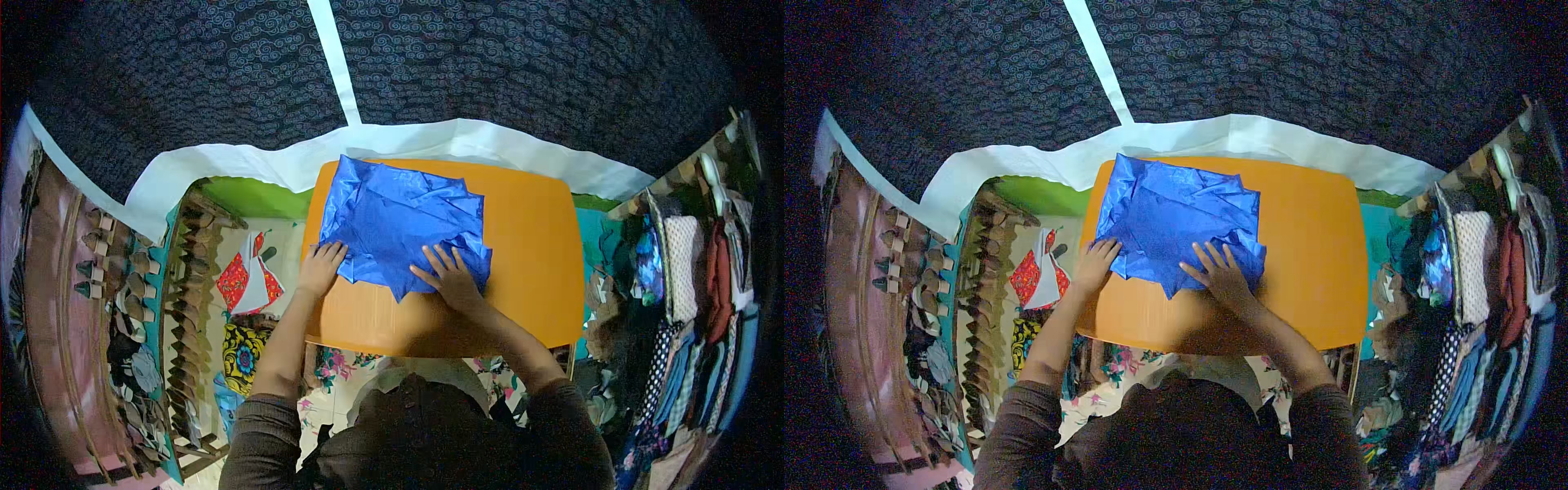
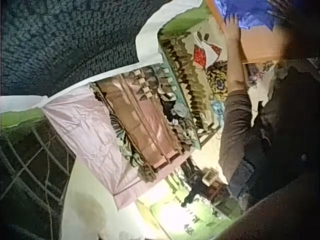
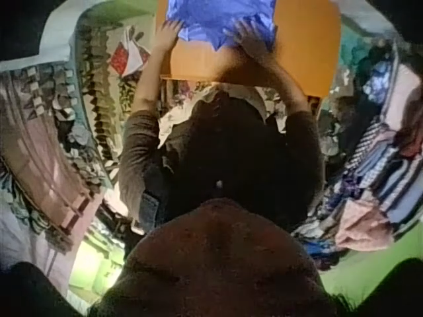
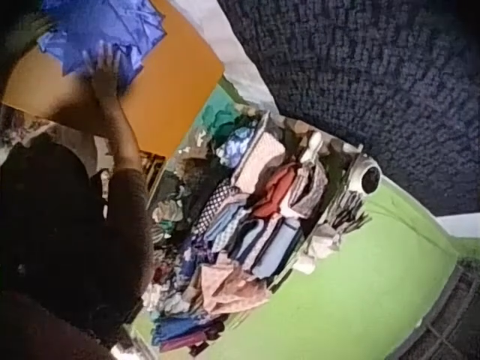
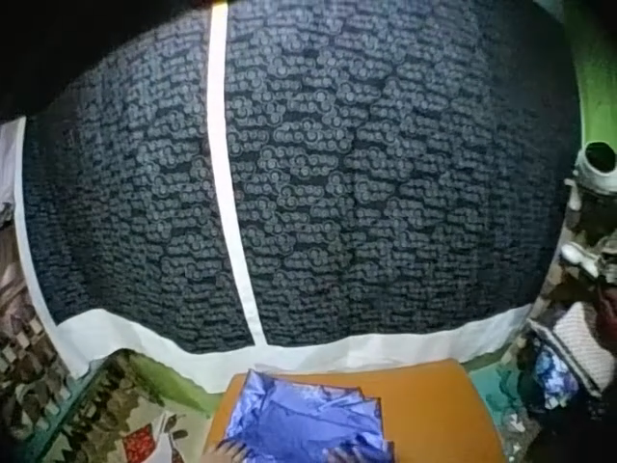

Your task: Folding various pieces of fabric and placing them onto storage shelves.

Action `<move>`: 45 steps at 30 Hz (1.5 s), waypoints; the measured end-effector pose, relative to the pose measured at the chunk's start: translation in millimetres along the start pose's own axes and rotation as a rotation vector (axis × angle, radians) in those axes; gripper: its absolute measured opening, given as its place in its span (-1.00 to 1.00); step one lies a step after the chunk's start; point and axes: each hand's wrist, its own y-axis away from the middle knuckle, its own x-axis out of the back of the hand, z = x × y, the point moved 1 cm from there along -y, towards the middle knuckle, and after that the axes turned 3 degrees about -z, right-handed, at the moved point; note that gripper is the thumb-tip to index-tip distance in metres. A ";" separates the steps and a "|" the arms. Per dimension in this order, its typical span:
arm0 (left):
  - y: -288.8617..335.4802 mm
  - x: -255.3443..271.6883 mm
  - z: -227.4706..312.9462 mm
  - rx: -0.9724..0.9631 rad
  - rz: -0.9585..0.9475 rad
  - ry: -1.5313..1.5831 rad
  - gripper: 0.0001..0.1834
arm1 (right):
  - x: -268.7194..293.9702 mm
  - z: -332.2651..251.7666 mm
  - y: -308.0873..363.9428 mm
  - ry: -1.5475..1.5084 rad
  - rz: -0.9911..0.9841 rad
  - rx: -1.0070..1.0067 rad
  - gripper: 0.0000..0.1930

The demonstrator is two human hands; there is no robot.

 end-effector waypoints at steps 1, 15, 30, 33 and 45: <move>0.6 -2.2 0.7 0.029 -0.016 0.016 -0.39 | -11.5 -1.7 -0.2 -0.041 -0.068 0.008 -0.48; 129.3 22.5 57.4 -0.015 -0.030 0.243 -0.54 | 29.5 -68.8 92.0 -0.284 -0.261 0.018 -0.46; 92.6 65.7 10.0 0.308 0.066 0.955 -0.54 | 94.6 17.2 40.9 -1.262 -0.454 -0.254 -0.32; 60.2 37.5 -8.1 0.323 0.179 0.863 -0.56 | 44.0 41.1 10.7 -1.412 -0.441 -0.403 -0.41; 0.2 59.5 29.3 0.614 0.205 0.119 -0.59 | 19.2 55.0 -50.9 -0.682 -0.191 -0.377 -0.60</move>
